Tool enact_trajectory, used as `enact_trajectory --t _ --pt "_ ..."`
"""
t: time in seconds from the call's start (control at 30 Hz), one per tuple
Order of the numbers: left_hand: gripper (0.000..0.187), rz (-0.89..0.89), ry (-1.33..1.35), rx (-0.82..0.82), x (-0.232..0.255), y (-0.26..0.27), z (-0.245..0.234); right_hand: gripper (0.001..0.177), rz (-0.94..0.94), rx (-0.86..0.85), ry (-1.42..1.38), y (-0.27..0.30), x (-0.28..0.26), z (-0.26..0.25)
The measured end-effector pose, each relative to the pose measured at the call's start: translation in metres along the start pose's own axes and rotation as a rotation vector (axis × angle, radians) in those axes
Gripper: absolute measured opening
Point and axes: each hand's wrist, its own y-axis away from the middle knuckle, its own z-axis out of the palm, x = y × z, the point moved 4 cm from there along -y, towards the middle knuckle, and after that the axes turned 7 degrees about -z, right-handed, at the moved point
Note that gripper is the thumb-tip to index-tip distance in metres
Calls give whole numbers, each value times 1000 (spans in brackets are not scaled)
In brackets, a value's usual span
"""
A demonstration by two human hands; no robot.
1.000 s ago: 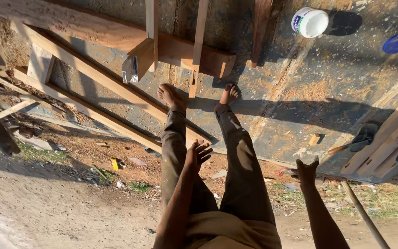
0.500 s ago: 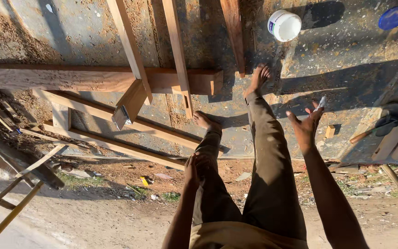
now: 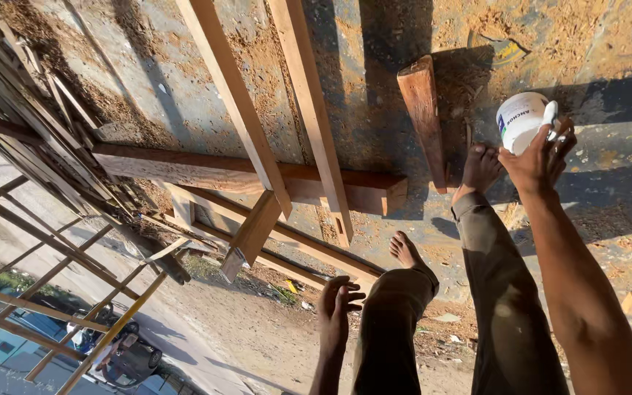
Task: The person applies white glue to the ends of a wooden plank using a brush, then places the plank onto a wooden frame. The person repeats the process with another plank.
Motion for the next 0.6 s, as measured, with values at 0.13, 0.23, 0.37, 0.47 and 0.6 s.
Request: enact_trajectory --t 0.13,0.23,0.37,0.47,0.6 --pt "42 -40 96 82 7 -10 -18 131 30 28 -4 -27 -15 -31" --pt "45 -145 124 168 -2 -22 -33 131 -27 -13 53 -58 -36 -68" --pt "44 -268 330 148 15 -36 -32 126 -108 -14 216 -102 -96 -135" --pt "43 -322 404 138 69 -80 -15 132 -129 -12 322 -156 -161 -186" --pt "41 -56 419 -52 221 -195 13 119 -83 -4 287 -243 -247 -239"
